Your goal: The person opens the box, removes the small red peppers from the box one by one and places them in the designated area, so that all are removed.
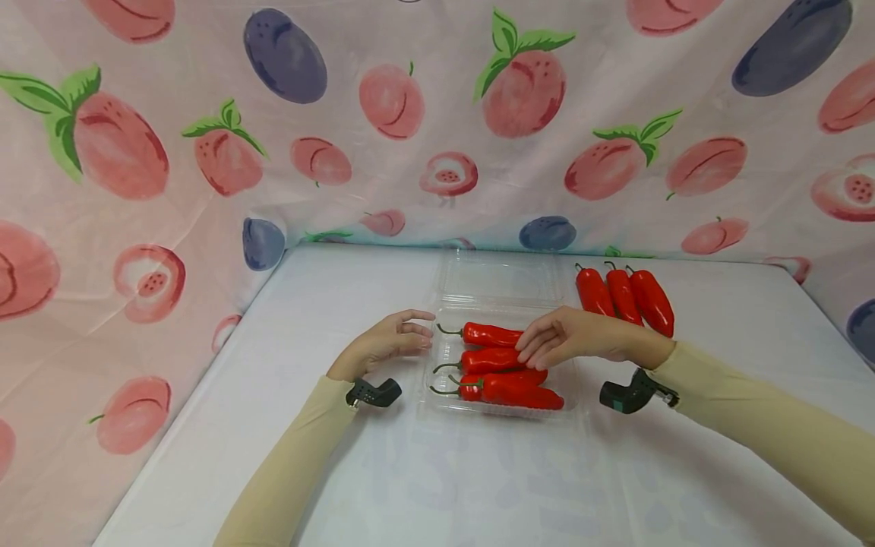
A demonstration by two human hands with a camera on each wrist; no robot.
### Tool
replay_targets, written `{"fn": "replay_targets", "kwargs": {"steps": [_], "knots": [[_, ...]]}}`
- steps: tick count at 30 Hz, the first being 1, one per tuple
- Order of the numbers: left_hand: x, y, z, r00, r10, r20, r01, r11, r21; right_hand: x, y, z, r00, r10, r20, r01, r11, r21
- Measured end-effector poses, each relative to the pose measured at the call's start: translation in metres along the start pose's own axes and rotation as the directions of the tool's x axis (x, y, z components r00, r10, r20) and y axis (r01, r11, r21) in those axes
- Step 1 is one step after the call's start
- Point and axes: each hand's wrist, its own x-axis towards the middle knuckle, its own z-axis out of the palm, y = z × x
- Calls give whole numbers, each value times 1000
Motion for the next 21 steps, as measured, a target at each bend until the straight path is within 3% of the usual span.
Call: {"fn": "replay_targets", "kwargs": {"steps": [8,21], "knots": [[0,0,0,1000,0,-1,0,1000,1,8,0,9,998,65,22,-65,998,18],[-2,1,0,1000,6,-10,-6,1000,26,16,3,19,996,81,49,-78,996,-52]]}}
